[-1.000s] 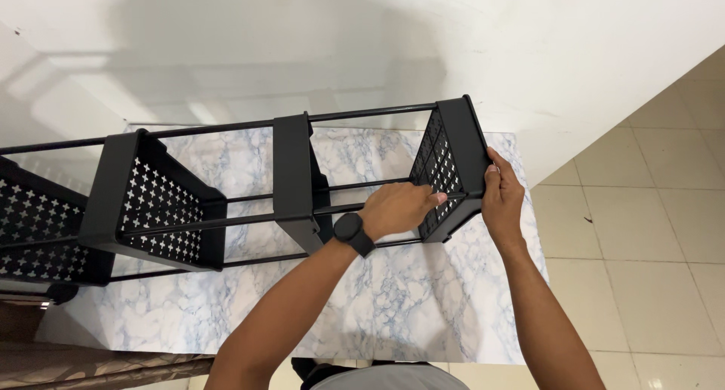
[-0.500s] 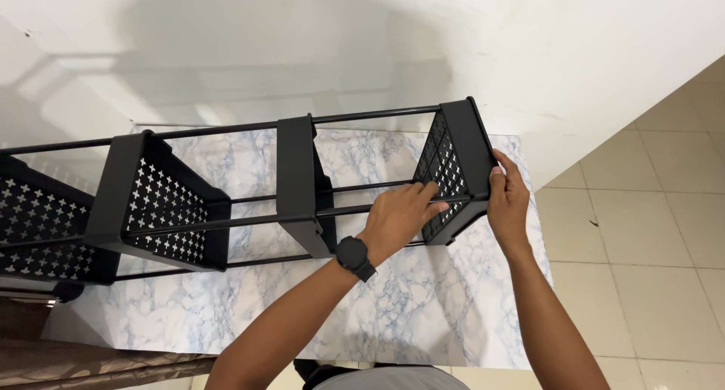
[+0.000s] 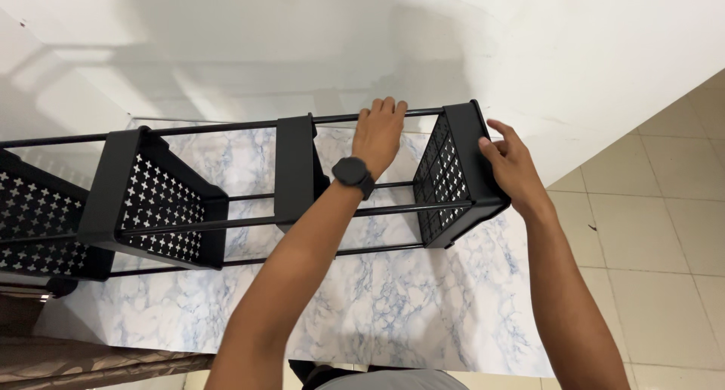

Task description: The person disassembles a black plastic and metal shelving unit on a marble-patterned surface. They remove the top shelf tray, then detach the side panels and metal rods one by one, placing each component aside.

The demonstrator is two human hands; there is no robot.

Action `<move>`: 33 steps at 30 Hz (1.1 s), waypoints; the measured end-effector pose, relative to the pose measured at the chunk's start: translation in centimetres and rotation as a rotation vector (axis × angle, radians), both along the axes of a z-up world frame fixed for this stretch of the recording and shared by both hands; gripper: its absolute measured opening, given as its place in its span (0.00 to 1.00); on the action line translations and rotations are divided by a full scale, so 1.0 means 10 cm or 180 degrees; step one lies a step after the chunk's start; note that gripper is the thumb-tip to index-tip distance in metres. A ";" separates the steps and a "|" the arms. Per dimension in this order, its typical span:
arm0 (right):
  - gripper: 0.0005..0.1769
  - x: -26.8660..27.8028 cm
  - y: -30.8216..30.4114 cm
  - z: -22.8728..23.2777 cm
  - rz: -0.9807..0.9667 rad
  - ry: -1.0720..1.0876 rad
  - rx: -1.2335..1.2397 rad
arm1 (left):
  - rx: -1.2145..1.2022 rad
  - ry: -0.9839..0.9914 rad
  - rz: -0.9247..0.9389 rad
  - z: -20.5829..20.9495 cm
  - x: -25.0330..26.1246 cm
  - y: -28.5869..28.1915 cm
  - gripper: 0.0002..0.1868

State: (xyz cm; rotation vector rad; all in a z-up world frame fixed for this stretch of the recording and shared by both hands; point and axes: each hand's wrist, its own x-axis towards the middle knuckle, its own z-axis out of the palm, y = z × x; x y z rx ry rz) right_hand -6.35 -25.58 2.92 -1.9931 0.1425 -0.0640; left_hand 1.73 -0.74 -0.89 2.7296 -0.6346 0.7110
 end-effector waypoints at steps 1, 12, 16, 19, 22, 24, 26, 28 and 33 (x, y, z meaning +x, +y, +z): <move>0.32 0.07 0.02 0.04 0.0082 0.0029 0.0002 | -0.0149 0.0017 -0.0062 -0.04 0.09 -0.04 0.14; 0.28 0.49 0.02 -0.19 -0.0150 0.0272 0.0344 | -0.0359 0.0411 -0.0369 -0.26 0.48 -0.33 0.21; 0.27 0.49 -0.03 -0.30 -0.0213 0.0259 0.0581 | -0.0096 0.0965 -0.0582 -0.18 0.59 -0.22 0.29; 0.26 0.46 -0.04 -0.29 -0.0385 0.0275 0.0620 | 0.0025 0.1303 -0.0576 -0.12 0.69 -0.21 0.33; 0.25 0.45 -0.01 -0.25 -0.0175 0.0052 0.0626 | -0.0021 0.1361 -0.0578 -0.11 0.73 -0.22 0.35; 0.26 0.43 -0.01 -0.23 -0.0117 0.0256 0.0711 | -0.0172 0.1258 -0.0625 -0.14 0.73 -0.19 0.33; 0.26 0.44 -0.01 -0.21 -0.0073 0.0380 0.0801 | -0.0166 0.1303 -0.0586 -0.15 0.71 -0.19 0.31; 0.27 0.44 -0.04 -0.24 -0.0016 0.0462 0.0874 | -0.0205 0.1163 -0.0591 -0.16 0.66 -0.21 0.27; 0.26 0.42 -0.25 -0.53 0.0194 0.0271 0.1758 | -0.0341 0.0170 -0.0579 0.08 0.34 -0.14 0.14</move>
